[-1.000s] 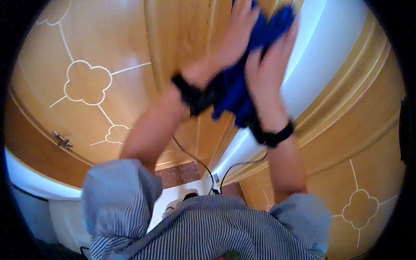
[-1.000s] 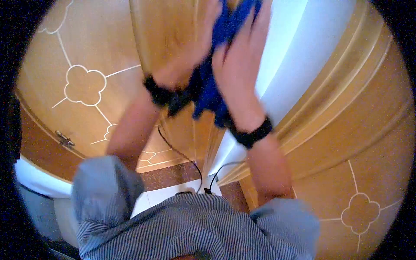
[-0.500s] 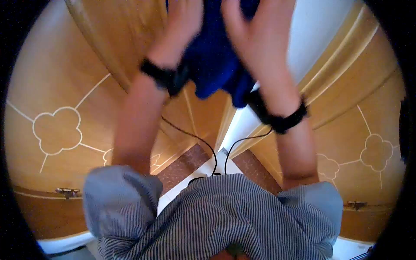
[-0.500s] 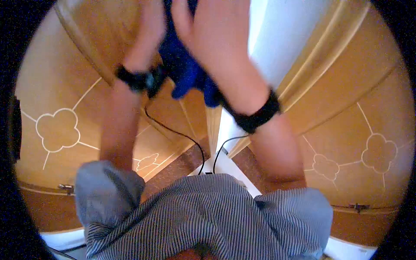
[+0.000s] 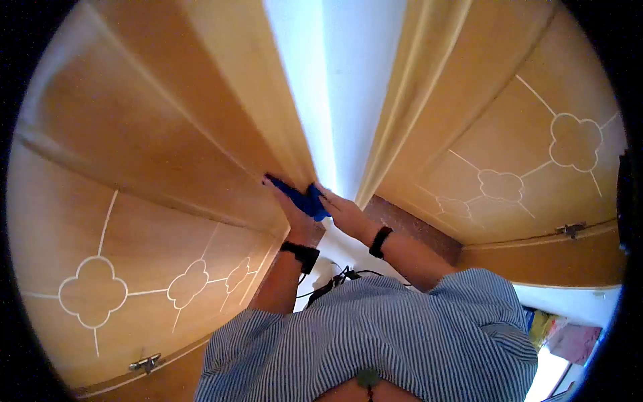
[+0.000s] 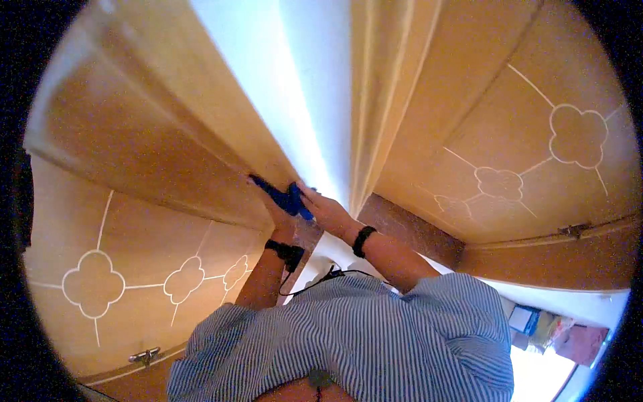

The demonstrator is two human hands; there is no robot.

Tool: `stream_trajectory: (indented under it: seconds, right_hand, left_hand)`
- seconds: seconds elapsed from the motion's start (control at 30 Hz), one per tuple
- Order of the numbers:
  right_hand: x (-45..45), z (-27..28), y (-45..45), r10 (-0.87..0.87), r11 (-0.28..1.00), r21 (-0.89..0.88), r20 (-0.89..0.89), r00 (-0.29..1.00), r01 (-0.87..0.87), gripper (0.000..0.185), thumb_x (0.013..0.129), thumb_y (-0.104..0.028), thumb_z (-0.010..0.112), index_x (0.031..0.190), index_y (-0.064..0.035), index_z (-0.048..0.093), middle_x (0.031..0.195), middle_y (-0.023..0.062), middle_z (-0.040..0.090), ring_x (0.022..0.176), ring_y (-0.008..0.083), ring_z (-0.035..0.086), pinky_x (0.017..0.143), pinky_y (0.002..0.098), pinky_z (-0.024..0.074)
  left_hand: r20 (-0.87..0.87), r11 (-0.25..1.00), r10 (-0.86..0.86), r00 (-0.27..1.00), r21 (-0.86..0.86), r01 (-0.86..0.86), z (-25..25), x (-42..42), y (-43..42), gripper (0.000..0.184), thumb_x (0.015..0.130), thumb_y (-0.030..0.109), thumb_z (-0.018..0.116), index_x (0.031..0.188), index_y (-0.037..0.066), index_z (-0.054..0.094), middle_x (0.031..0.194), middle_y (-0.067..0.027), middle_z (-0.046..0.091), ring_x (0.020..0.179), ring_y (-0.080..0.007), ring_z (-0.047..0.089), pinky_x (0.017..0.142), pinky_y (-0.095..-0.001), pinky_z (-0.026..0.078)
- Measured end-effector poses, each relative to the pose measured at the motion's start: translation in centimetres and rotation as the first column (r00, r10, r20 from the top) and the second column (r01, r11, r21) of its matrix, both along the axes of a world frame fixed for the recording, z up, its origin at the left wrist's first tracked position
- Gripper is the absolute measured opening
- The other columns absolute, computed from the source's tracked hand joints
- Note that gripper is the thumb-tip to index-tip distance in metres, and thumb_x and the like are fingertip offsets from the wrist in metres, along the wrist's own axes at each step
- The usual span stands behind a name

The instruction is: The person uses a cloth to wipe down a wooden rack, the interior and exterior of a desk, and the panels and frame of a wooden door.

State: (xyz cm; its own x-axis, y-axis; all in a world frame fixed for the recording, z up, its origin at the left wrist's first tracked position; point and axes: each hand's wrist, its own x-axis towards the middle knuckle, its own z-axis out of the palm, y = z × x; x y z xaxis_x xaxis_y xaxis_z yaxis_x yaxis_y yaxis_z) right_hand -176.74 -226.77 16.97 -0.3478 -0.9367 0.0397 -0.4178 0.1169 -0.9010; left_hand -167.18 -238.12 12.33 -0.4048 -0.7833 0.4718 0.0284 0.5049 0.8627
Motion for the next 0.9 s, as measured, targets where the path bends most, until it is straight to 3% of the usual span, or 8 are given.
stream_trajectory:
  seconds: [0.1,0.17,0.27,0.37,0.43,0.7,0.87,0.9]
  right_hand:
    - [-3.0,-0.8,5.7,-0.02,0.999,0.025,-0.244,0.97,0.026,0.042,0.099,-0.018,0.043,0.138,-0.0034,0.041,0.136,0.0206,0.05,0.117,0.0349,0.056,0.098,0.0404,0.0454]
    - [-4.7,-1.8,9.6,-0.177,0.984,-0.107,-0.459,0.871,0.144,0.042,0.093,-0.014,0.051,0.134,-0.002,0.046,0.133,0.0178,0.053,0.11,0.0344,0.061,0.089,0.039,0.0517]
    - [-8.5,-0.3,16.4,-0.482,0.86,-0.425,-0.498,0.721,0.281,0.045,0.077,-0.002,0.067,0.119,0.003,0.053,0.126,0.0231,0.056,0.103,0.0402,0.061,0.087,0.044,0.0517]
    - [-11.2,2.8,23.3,-0.714,0.7,-0.51,-0.487,0.503,0.5,0.046,0.076,-0.003,0.071,0.118,0.0036,0.054,0.126,0.0249,0.055,0.111,0.0405,0.056,0.092,0.043,0.0489]
    - [-12.8,4.3,28.6,-0.83,0.55,-0.545,-0.439,0.343,0.633,0.047,0.076,-0.003,0.073,0.119,0.0035,0.054,0.127,0.0255,0.054,0.115,0.0397,0.054,0.095,0.0425,0.0471]
    - [-15.1,4.9,48.8,-0.861,0.097,-0.683,-0.422,-0.283,0.724,0.06,0.085,-0.003,0.063,0.137,0.0034,0.034,0.14,0.026,0.039,0.129,0.0411,0.04,0.105,0.045,0.0372]
    - [-25.3,2.8,60.0,-0.874,-0.472,-0.43,0.117,-0.471,0.77,0.051,0.086,-0.024,0.07,0.12,0.0083,0.051,0.125,0.0245,0.052,0.113,0.0347,0.052,0.099,0.0389,0.04]
    - [-26.7,4.7,61.4,-0.9,-0.406,-0.323,0.304,-0.312,0.855,0.048,0.085,-0.027,0.071,0.114,0.0088,0.056,0.112,0.0225,0.061,0.104,0.0324,0.058,0.092,0.0383,0.0445]
  left_hand:
    - [0.04,0.951,0.142,0.989,-0.283,-0.126,-1.3,-1.3,3.5,0.082,0.09,0.02,0.053,0.149,-0.004,0.002,0.148,-0.0366,0.016,0.138,-0.0432,0.026,0.113,-0.0468,0.026]
    - [0.222,0.781,0.048,0.974,-0.616,0.102,-7.9,-0.6,5.4,0.086,0.092,0.021,0.054,0.147,-0.006,-0.007,0.144,-0.0337,0.022,0.132,-0.0411,0.034,0.11,-0.0497,0.029]
    - [0.108,0.45,-0.035,0.994,-0.886,0.112,0.8,-5.0,9.4,0.074,0.088,0.012,0.058,0.14,-0.014,0.012,0.134,-0.0439,0.026,0.123,-0.0589,0.034,0.104,-0.0618,0.03]
    - [0.089,0.589,-0.177,0.98,-0.788,0.178,4.9,-11.6,14.9,0.067,0.087,0.011,0.059,0.136,-0.018,0.022,0.137,-0.0545,0.009,0.129,-0.0678,0.017,0.107,-0.0659,0.02]
    - [0.122,0.635,-0.236,0.964,-0.732,0.248,6.6,-15.9,18.8,0.059,0.089,0.014,0.06,0.138,-0.008,0.035,0.141,-0.0492,0.012,0.132,-0.063,0.017,0.109,-0.0619,0.02]
    - [0.236,0.371,-0.577,0.782,-0.777,0.509,9.5,-26.5,37.0,0.055,0.089,0.015,0.057,0.143,0.015,0.045,0.151,-0.0243,0.026,0.13,-0.044,0.039,0.105,-0.0517,0.036]
    - [0.36,0.147,-0.753,0.551,-0.725,0.673,10.2,-32.5,48.1,0.065,0.086,0.011,0.059,0.147,0.014,0.036,0.154,-0.0169,0.025,0.13,-0.0389,0.04,0.108,-0.0492,0.035]
    - [0.349,0.137,-0.767,0.538,-0.73,0.669,10.6,-33.2,50.0,0.067,0.085,0.008,0.058,0.148,0.012,0.033,0.155,-0.0168,0.024,0.129,-0.0392,0.04,0.108,-0.0488,0.035]
